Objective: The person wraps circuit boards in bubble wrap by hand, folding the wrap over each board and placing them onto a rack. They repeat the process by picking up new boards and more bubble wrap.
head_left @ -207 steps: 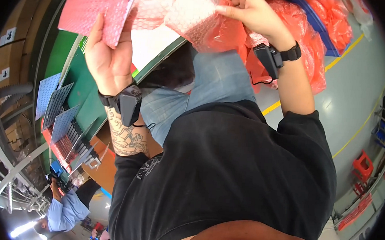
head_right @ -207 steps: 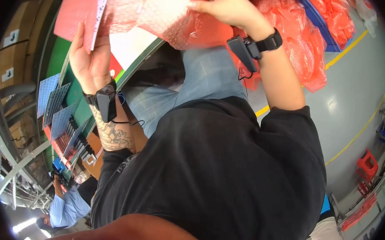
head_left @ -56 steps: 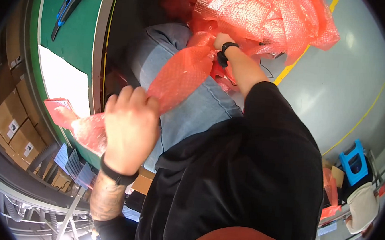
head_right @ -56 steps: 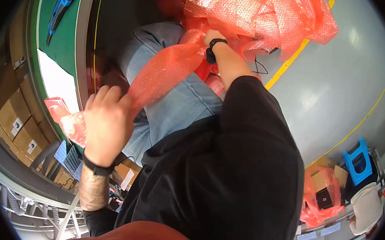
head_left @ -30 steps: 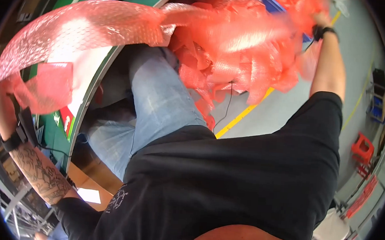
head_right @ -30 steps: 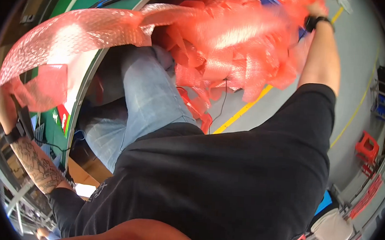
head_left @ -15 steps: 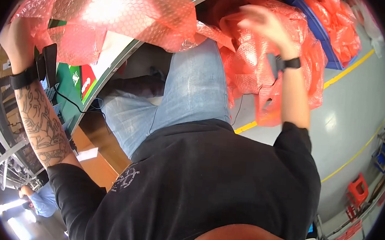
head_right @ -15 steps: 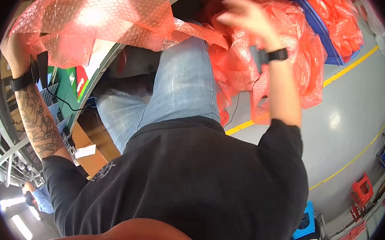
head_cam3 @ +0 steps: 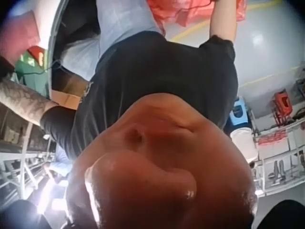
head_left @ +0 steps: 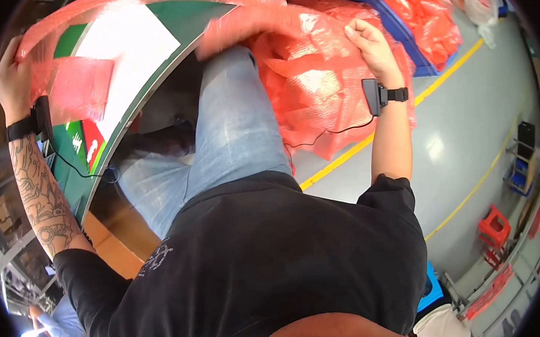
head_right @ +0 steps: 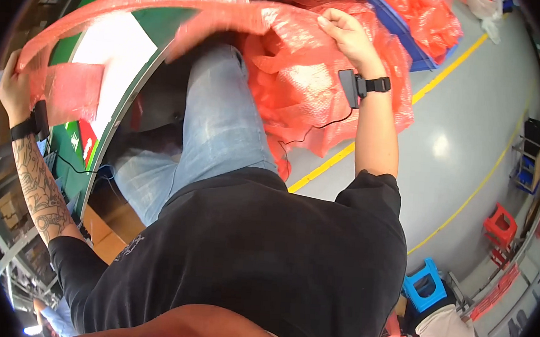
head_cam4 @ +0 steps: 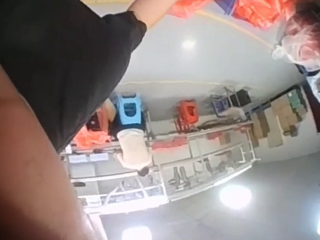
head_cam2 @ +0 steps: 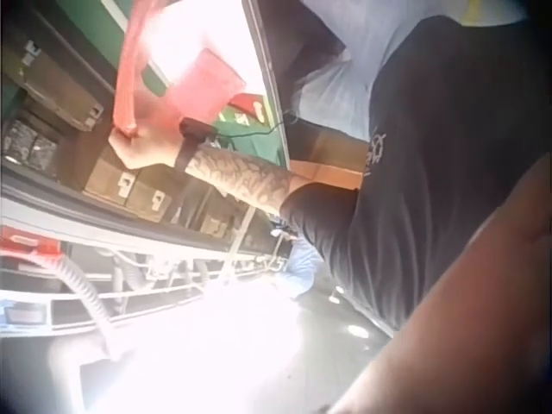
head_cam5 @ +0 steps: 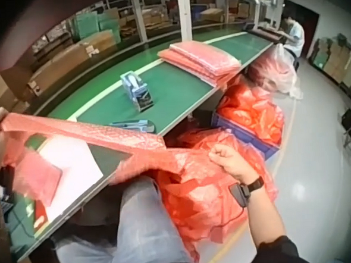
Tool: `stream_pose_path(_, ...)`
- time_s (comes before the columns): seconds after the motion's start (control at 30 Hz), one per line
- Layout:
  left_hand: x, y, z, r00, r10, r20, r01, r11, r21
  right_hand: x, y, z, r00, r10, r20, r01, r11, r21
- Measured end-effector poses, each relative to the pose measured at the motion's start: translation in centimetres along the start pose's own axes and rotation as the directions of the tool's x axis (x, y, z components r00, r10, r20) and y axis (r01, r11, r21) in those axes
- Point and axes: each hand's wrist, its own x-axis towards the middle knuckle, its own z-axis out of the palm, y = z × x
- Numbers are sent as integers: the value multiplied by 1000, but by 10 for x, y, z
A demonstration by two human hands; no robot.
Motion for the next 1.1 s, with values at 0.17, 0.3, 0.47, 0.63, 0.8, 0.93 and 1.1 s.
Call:
stream_pose_path(0.17,-10,-7,14,993,41,110,-43,999,18,-32,-45,-64,980,195,-32,-197,968,-152)
stream_pose_path(0.3,-15,-6,11,982,-131,136,123,990,61,-48,-29,-97,969,187,-163,-222,947,-232)
stream_pose_path(0.47,-27,11,6,977,-181,112,186,982,-32,-45,2,-132,843,203,-499,-392,866,-310)
stream_pose_path(0.63,-18,47,25,969,-108,222,181,921,-344,-74,110,-317,527,-185,-829,-556,663,-501)
stream_pose_path(0.8,-35,91,0,947,172,273,-17,871,-491,-127,114,-396,271,212,-939,-679,733,-31)
stream_pose_path(0.93,-62,142,-63,874,217,436,-83,949,-306,18,96,-142,734,-26,-678,-415,774,-479)
stream_pose_path(1.1,-91,179,-36,845,275,459,37,826,-563,-18,-134,165,974,-205,93,225,905,-362)
